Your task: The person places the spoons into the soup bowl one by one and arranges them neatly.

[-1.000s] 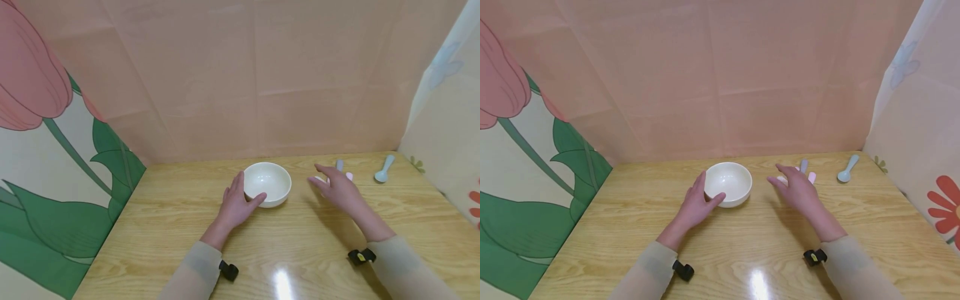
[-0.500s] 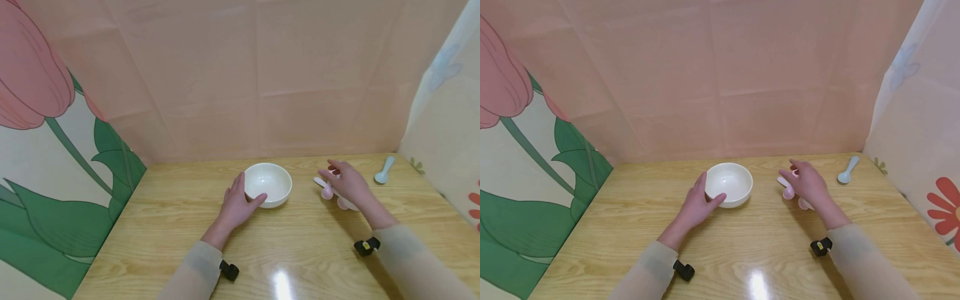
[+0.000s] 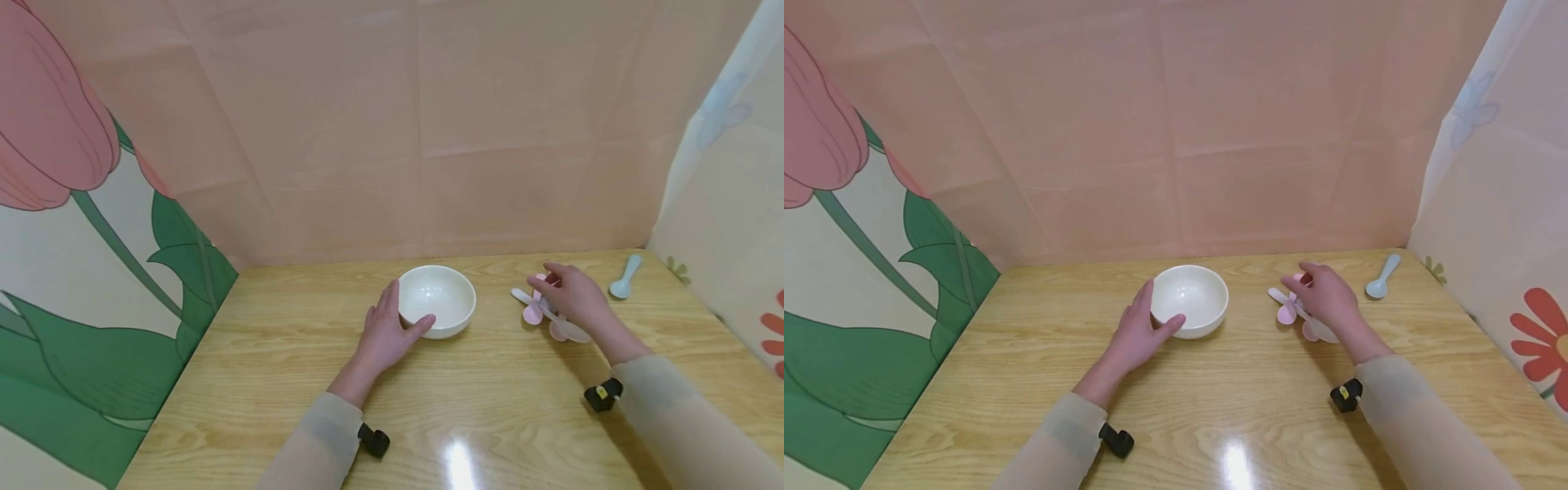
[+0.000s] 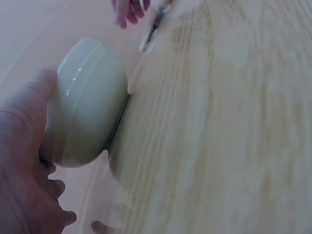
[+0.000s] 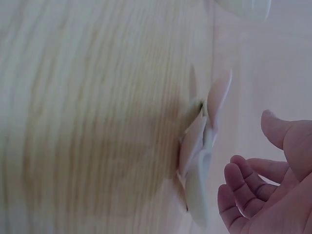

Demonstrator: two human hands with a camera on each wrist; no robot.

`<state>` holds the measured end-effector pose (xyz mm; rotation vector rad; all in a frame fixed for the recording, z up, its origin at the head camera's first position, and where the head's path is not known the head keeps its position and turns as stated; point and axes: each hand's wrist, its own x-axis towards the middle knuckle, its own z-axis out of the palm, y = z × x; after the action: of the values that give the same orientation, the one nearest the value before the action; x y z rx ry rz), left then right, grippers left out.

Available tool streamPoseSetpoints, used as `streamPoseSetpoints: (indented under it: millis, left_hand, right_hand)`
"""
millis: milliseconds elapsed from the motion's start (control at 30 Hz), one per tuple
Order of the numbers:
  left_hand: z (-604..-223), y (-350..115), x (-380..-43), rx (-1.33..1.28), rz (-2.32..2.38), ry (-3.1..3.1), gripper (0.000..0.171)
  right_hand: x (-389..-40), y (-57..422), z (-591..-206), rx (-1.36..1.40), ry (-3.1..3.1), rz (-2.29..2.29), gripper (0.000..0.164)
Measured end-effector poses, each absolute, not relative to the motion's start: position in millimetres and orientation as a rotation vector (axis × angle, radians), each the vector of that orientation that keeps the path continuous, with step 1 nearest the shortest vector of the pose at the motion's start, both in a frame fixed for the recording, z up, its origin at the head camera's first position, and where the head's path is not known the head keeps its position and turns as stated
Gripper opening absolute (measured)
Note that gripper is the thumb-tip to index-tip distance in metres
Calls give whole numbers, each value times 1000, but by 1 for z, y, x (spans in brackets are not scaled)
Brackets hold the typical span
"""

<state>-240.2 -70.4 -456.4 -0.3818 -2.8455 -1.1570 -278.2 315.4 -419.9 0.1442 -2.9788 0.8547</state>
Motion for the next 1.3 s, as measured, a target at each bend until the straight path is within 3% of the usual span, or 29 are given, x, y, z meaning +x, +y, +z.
streamPoseSetpoints:
  millis: [400, 800, 1300]
  left_hand:
    - [-457, -71, -241, -381, -1154, -2843, 116]
    - [-458, -71, -241, -385, -1165, -2836, 117]
    - [-455, -70, -239, -409, -1185, -2822, 115]
  right_hand:
    - [-285, 321, -436, 146, -3011, 844, 87]
    - [-293, 326, -444, 146, -3030, 839, 54]
    - [-295, 326, -444, 149, -3044, 809, 41]
